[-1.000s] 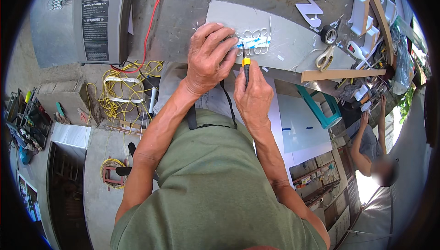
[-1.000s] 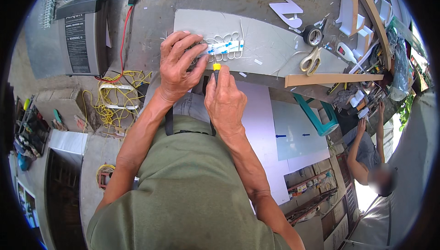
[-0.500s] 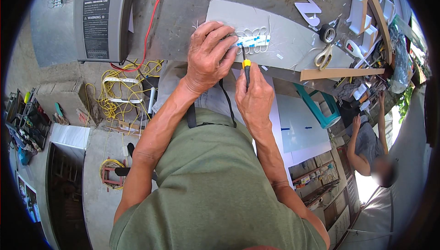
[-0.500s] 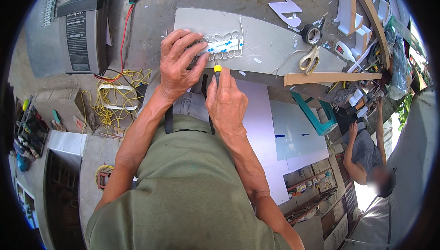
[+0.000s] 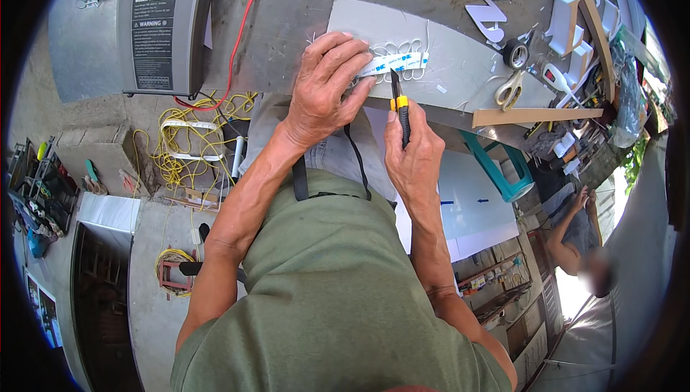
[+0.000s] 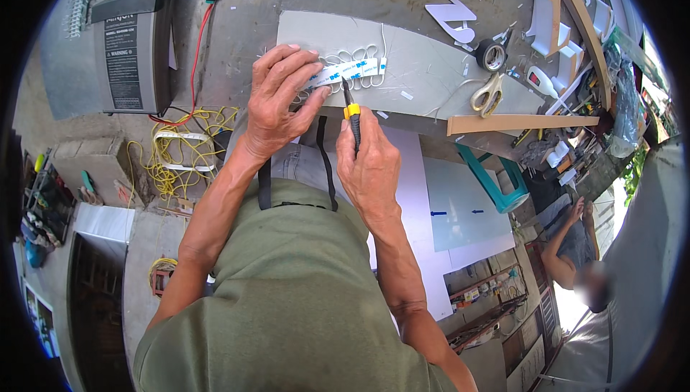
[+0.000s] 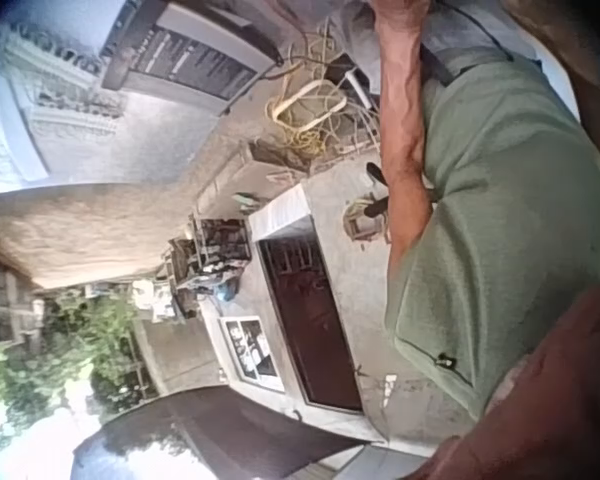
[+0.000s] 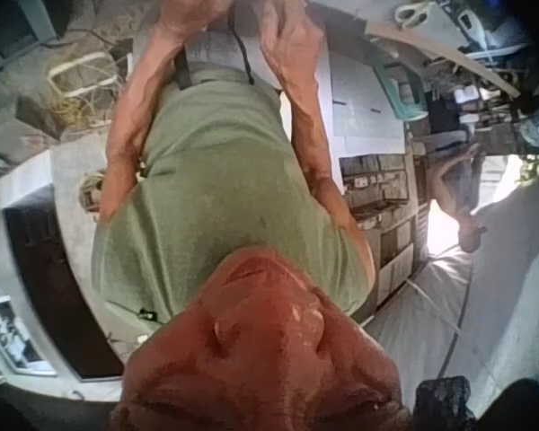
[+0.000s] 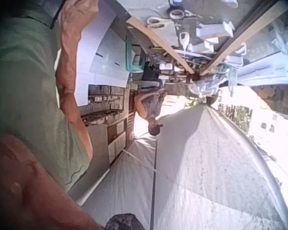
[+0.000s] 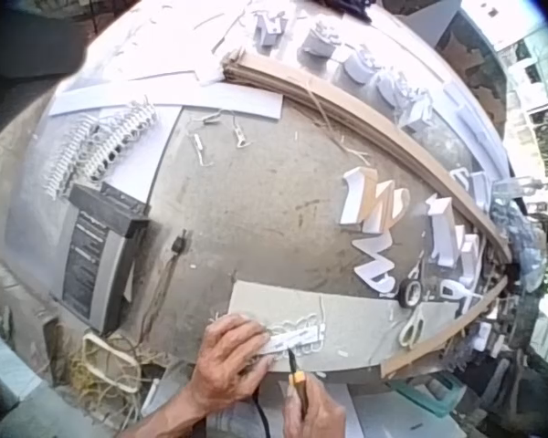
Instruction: Assembling and testing LED components for channel letters or signs.
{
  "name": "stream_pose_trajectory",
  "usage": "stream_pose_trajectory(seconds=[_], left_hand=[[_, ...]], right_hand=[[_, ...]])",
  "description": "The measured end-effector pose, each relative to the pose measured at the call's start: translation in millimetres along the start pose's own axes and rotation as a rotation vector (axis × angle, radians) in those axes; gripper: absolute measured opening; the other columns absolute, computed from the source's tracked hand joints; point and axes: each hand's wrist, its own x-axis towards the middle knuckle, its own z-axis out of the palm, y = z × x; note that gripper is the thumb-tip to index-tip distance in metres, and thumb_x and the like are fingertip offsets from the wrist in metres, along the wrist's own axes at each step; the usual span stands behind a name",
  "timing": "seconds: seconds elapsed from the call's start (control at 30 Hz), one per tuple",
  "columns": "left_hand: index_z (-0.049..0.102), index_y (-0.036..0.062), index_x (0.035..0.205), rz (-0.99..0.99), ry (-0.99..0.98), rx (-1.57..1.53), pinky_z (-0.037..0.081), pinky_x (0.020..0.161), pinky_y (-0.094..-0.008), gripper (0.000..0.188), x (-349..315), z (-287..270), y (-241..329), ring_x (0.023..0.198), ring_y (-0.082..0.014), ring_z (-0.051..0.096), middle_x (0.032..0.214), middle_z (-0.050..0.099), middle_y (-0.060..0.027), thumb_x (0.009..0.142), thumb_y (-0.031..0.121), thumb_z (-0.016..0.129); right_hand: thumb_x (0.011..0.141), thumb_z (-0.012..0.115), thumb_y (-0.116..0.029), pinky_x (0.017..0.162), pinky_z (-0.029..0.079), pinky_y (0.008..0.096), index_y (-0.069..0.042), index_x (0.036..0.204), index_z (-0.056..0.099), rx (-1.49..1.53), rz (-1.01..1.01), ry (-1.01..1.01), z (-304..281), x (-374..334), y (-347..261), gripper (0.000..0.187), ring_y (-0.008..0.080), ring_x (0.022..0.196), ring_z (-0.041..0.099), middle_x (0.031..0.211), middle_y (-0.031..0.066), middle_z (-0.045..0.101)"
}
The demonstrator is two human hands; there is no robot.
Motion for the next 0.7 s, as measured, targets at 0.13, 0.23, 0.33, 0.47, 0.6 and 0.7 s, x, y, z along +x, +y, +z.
stream_pose_trajectory(seconds=[0.13,0.23,0.33,0.47,0.6,0.7], left_hand=[[0.073,0.0018,0.103,0.020,-0.004,0.011,0.049,0.103,-0.0406,0.031,-1,-1,-3,0.122,-0.0288,0.057,0.120,0.067,-0.0062,0.073,0.002,0.081],[0.073,0.0019,0.102,0.013,0.011,0.009,0.049,0.102,-0.0406,0.030,-1,0,-2,0.122,-0.0288,0.057,0.120,0.067,-0.0062,0.073,0.001,0.081],[0.074,0.0060,0.107,-0.016,0.008,-0.005,0.048,0.103,-0.0399,0.036,-2,1,-1,0.122,-0.0291,0.058,0.120,0.069,-0.0058,0.073,0.001,0.085],[0.074,0.0061,0.107,-0.020,0.006,-0.010,0.048,0.103,-0.0398,0.036,-2,1,-1,0.122,-0.0290,0.058,0.120,0.069,-0.0056,0.072,0.001,0.085],[0.074,0.0022,0.101,-0.003,0.014,0.001,0.049,0.102,-0.0403,0.028,0,0,-2,0.121,-0.0283,0.057,0.119,0.068,-0.0060,0.074,0.001,0.079],[0.074,0.0021,0.101,-0.005,0.013,-0.002,0.049,0.103,-0.0403,0.028,0,1,0,0.121,-0.0282,0.057,0.119,0.068,-0.0060,0.074,0.001,0.079]], right_hand=[[0.095,0.066,-0.004,0.058,0.053,0.0428,0.004,0.119,0.059,-0.021,-0.017,-0.011,6,7,4,0.027,0.0364,0.067,0.069,0.084,0.0211,0.068],[0.094,0.067,-0.004,0.058,0.053,0.0425,0.004,0.119,0.059,-0.027,-0.022,-0.026,9,10,4,0.027,0.0359,0.067,0.069,0.086,0.0206,0.069],[0.094,0.067,-0.004,0.059,0.054,0.0425,0.004,0.120,0.059,-0.033,-0.050,-0.021,12,13,5,0.029,0.0362,0.070,0.070,0.089,0.0206,0.069],[0.093,0.068,-0.005,0.062,0.057,0.0430,0.005,0.121,0.060,-0.059,-0.090,0.007,19,13,10,0.031,0.0375,0.075,0.072,0.094,0.0213,0.071],[0.093,0.068,-0.005,0.064,0.057,0.0432,0.005,0.122,0.060,-0.049,-0.061,-0.021,17,15,7,0.031,0.0381,0.077,0.072,0.096,0.0218,0.072],[0.093,0.068,-0.005,0.063,0.057,0.0430,0.005,0.122,0.060,-0.059,-0.073,-0.009,17,15,8,0.032,0.0379,0.076,0.072,0.095,0.0218,0.072]])
